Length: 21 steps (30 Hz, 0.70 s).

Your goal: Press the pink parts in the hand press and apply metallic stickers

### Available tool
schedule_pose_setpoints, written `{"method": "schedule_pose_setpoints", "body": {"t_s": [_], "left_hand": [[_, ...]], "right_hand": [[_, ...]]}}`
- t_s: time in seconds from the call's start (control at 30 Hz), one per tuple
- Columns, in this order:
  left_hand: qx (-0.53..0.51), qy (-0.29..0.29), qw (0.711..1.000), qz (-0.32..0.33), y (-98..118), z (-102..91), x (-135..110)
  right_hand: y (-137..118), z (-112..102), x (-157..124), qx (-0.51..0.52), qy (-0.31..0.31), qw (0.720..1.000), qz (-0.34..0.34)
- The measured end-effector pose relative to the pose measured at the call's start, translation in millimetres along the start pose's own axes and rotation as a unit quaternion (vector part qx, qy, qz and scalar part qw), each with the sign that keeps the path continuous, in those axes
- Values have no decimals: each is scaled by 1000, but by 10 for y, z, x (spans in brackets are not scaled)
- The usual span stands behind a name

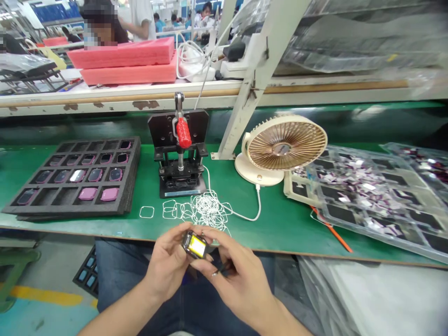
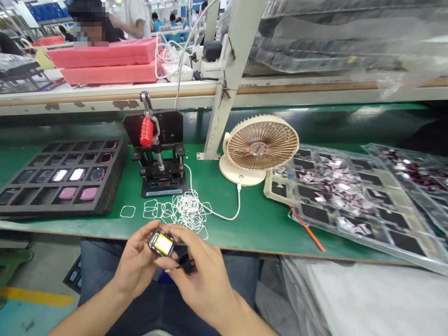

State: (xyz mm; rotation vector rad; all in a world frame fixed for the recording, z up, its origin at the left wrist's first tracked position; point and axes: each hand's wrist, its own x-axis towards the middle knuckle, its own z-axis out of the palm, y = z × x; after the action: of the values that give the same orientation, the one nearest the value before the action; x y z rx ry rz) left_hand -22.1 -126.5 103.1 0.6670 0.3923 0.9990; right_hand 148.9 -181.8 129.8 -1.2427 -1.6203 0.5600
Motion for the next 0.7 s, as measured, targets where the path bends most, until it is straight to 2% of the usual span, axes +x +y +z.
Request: {"method": "schedule_pose_setpoints", "body": {"t_s": [0.1, 0.3, 0.5, 0.57, 0.7], "left_hand": [[-51, -15, 998, -17, 100, 80, 75], [-58, -54, 997, 0, 272, 172, 127], [-58, -72, 996, 12, 362, 189, 144], [-62, -51, 997, -1, 370, 224, 123], [-61, 60, 993, -79, 241, 197, 63]], "right_hand": [[-37, -35, 24, -7, 18, 1000, -7], [-64, -118, -38, -39, 69, 996, -41], [-105, -221, -41, 1, 100, 995, -13], [-117, -247, -50, -8, 102, 995, -5], [-28, -333, -133, -87, 83, 993, -20]]}}
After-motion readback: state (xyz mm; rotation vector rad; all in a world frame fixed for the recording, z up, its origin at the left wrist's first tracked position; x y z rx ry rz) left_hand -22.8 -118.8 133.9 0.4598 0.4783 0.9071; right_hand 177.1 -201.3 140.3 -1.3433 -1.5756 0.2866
